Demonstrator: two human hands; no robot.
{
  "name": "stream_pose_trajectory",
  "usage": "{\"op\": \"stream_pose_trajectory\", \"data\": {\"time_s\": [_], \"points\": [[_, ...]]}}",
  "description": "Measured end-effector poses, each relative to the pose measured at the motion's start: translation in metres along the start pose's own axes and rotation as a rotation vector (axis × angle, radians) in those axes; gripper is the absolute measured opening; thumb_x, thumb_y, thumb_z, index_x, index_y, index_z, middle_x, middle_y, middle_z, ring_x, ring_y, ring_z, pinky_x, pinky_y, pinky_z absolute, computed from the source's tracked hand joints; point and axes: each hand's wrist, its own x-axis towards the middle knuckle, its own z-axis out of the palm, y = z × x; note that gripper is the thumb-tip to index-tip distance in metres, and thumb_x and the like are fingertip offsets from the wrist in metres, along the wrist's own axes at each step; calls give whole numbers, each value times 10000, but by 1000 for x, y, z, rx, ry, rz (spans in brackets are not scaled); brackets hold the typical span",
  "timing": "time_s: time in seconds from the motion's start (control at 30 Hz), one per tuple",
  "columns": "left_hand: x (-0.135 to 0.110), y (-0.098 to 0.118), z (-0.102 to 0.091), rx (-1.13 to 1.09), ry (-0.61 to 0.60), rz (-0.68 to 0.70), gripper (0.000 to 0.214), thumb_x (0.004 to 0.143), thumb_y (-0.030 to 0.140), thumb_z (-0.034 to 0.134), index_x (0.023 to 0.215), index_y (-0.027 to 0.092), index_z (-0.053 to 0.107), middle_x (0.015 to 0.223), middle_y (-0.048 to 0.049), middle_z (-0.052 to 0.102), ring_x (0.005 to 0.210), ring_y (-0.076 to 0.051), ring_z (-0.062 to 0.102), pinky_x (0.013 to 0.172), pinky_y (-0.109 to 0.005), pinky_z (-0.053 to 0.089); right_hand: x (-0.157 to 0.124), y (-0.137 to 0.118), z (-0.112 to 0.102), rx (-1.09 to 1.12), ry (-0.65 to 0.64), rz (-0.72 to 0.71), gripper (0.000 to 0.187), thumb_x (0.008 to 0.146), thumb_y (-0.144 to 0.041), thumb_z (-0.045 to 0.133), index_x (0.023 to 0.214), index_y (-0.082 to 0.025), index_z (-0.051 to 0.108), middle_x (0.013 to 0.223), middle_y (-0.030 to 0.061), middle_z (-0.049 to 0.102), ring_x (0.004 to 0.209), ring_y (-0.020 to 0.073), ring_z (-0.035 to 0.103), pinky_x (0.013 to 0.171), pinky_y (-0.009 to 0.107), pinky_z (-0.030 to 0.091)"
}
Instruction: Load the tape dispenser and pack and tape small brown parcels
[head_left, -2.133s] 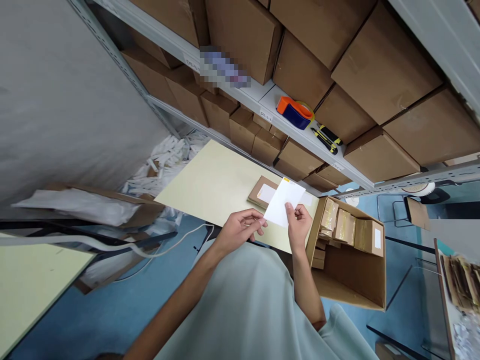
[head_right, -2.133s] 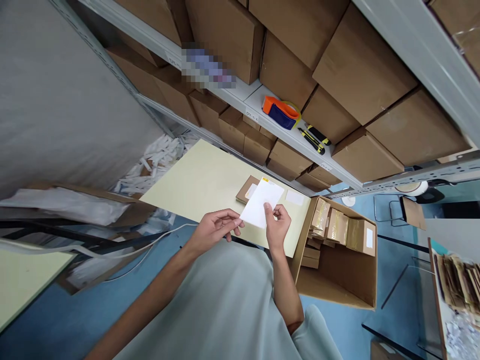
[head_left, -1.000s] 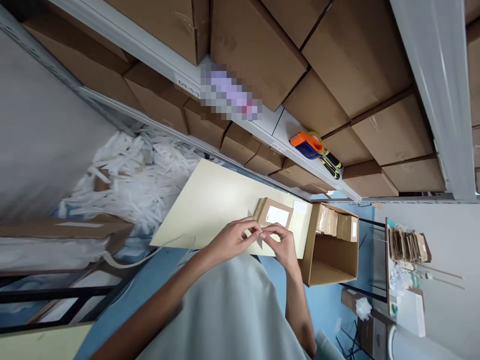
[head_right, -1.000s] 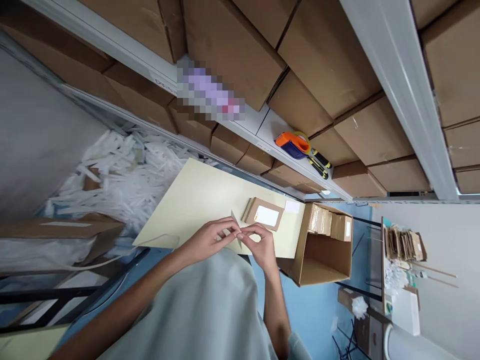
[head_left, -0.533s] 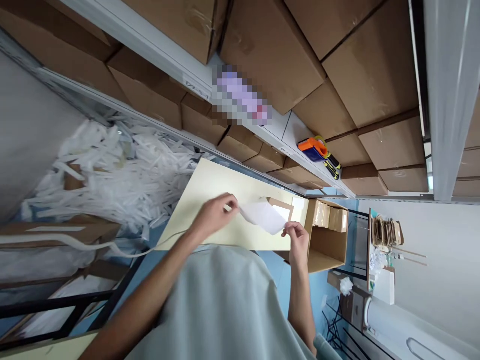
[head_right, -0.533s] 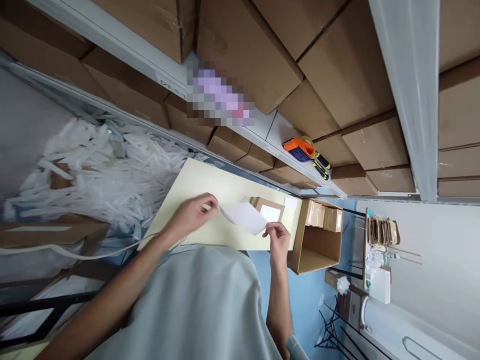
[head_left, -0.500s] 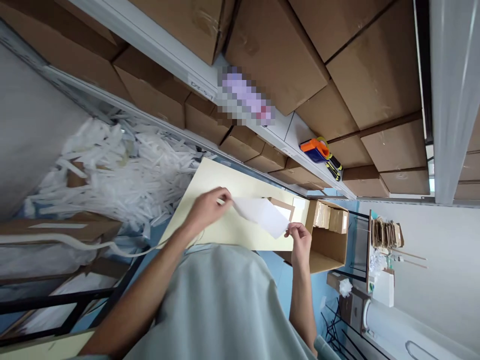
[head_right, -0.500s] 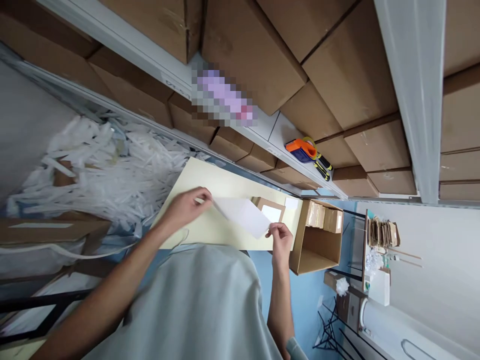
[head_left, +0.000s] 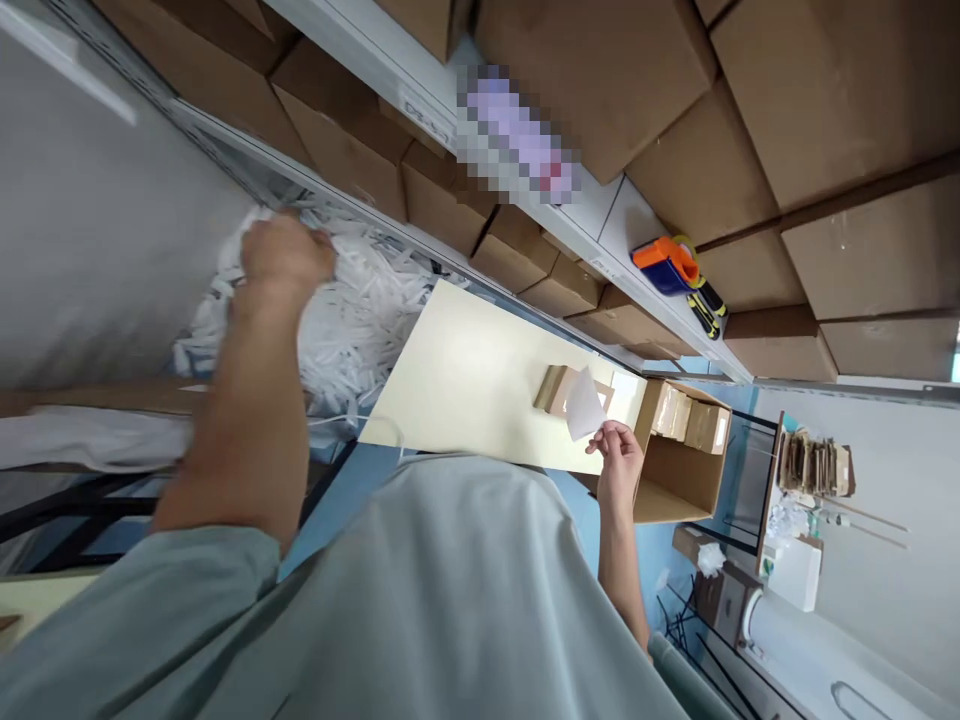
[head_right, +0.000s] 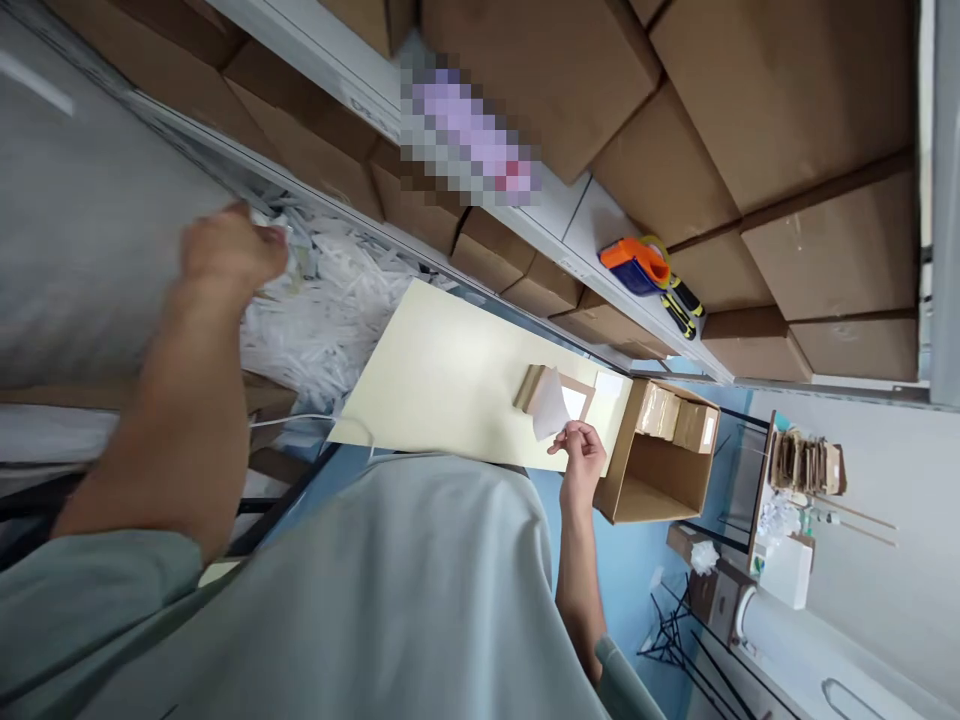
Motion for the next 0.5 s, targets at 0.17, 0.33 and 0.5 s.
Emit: {"op": "stream_pose_trajectory", "data": {"time_s": [0.17,0.33,0.5], "points": [[-176,42,102,-347,-664,132,402,1040,461,746,1144,74,778,1332,-177,853,1144,-246,837,1151,-416,646,14,15,-14,-196,83,-205,381,1013,-593,737,1005,-213,765,815,25,748,645,173,676,655,346,578],[-307,50,175,-809,-936,-75,751,722,818,954,1048,176,740,1067,-136,881,1006,-294,868,1049,-514,724,22,50,-34,-507,-170,-512,323,1131,-472,602,1014,-256,813,933,88,825,796,213,724,848,405,587],[-327,44,203,-704,-659,-199,687,626,707,1023,954,201,695,888,-42,831,887,-262,834,933,-467,742,30,100,-50,-527,-391,-507,308,1173,-421,587,1069,-281,840,987,70,853,832,205,730,874,382,557]]}}
